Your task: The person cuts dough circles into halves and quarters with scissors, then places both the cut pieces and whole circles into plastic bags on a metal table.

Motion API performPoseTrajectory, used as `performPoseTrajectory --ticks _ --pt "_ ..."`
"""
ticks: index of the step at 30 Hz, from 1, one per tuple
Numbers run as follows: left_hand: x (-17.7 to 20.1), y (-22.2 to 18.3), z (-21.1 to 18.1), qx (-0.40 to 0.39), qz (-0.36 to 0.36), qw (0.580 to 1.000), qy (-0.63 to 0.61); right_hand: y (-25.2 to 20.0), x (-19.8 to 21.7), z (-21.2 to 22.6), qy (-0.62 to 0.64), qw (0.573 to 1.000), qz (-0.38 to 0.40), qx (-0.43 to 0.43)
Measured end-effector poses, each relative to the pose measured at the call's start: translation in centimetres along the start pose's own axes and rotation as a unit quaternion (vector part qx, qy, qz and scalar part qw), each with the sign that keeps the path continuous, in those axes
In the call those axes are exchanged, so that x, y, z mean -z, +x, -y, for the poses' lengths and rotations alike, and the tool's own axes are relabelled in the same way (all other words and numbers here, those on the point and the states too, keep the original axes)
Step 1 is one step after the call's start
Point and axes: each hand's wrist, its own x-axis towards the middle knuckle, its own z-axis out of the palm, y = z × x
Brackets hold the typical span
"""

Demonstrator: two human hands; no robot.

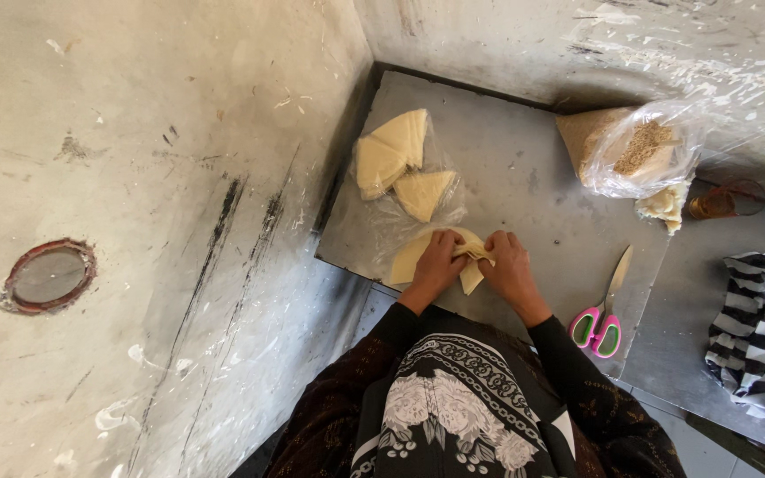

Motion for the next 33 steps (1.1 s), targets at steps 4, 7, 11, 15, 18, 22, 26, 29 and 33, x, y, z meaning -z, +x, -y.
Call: performPoseTrajectory --ticks 4,7,11,15,18,22,26,29,33 --pt "0.3 -1.0 -0.3 -0.026 -0.019 0.999 -0.012 -1.8 1.6 2.1 0.022 0.998 -0.045 0.038" --pt "1.0 -1.9 -1.1 -0.080 -0.043 0.995 -0.030 -2.5 3.0 3.6 0.005 0.999 -0.017 0.035" --pt "2.1 -2.6 -2.2 -0.101 -0.015 0.995 -0.023 -3.4 3.5 3.9 -0.033 0.996 -0.008 0.078" --pt "4.1 -3.0 -2.3 -0.207 -0.107 0.972 0.026 -3.8 3.0 2.5 0.044 0.997 -0.025 0.052" --pt "6.1 -3.2 -1.1 -0.202 -0.209 0.947 0.135 -3.7 3.2 1.4 0.162 0.950 0.114 -0.242" --pt "8.9 -2.9 2.4 -0.149 -0.251 0.932 0.215 -3.1 1.8 0.8 0.376 0.895 0.155 -0.183" --pt "9.2 -2.3 4.1 -0.140 -0.222 0.940 0.220 -1.1 -1.4 2.1 0.422 0.856 0.231 -0.187" --pt "9.1 -2.1 3.3 -0.141 -0.237 0.948 0.159 0.8 -3.3 4.1 0.470 0.799 0.298 -0.227" --pt "10.1 -2.0 1.6 -0.172 -0.243 0.943 0.151 3.9 -4.9 7.2 0.427 0.774 0.306 -0.354"
